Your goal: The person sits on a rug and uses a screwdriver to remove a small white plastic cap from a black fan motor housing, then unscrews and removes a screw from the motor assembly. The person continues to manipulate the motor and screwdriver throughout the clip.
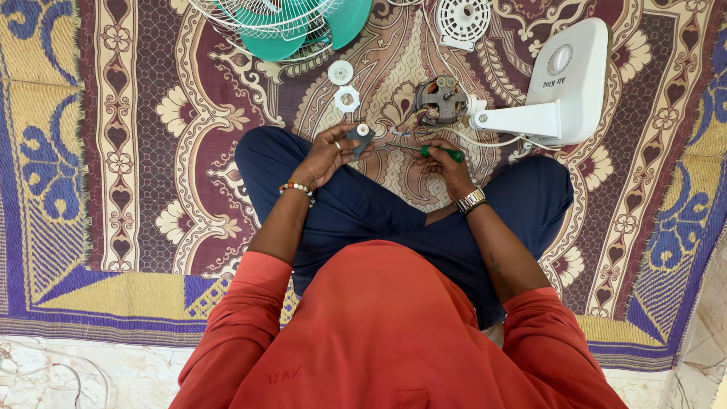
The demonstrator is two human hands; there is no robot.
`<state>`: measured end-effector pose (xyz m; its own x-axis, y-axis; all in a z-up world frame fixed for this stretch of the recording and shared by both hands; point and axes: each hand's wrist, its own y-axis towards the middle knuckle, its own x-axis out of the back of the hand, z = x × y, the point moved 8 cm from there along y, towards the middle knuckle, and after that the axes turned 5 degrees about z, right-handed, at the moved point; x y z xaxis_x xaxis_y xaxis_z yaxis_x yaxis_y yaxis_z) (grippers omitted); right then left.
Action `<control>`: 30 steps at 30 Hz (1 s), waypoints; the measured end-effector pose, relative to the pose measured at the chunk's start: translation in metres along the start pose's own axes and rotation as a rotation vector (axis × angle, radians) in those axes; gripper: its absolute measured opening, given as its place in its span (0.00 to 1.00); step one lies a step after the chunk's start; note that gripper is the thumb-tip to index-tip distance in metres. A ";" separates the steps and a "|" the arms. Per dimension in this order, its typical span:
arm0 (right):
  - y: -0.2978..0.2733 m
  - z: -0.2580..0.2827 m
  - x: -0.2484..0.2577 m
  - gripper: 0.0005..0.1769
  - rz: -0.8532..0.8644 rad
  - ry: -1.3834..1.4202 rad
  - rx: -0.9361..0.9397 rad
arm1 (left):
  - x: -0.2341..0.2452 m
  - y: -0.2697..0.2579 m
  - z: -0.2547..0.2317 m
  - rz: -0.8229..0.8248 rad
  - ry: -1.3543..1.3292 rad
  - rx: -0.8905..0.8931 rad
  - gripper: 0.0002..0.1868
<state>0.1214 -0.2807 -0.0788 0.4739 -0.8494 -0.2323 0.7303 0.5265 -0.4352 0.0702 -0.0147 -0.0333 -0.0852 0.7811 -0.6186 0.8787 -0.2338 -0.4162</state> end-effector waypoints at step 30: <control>-0.142 0.137 -0.053 0.26 0.183 0.267 0.509 | -0.062 -0.088 -0.031 0.145 -0.021 -0.206 0.24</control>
<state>0.0602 -0.3055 0.1149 0.5227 -0.6881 -0.5033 0.8233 0.5607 0.0885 0.0133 -0.0245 0.0624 0.0411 0.7352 -0.6766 0.9594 -0.2181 -0.1787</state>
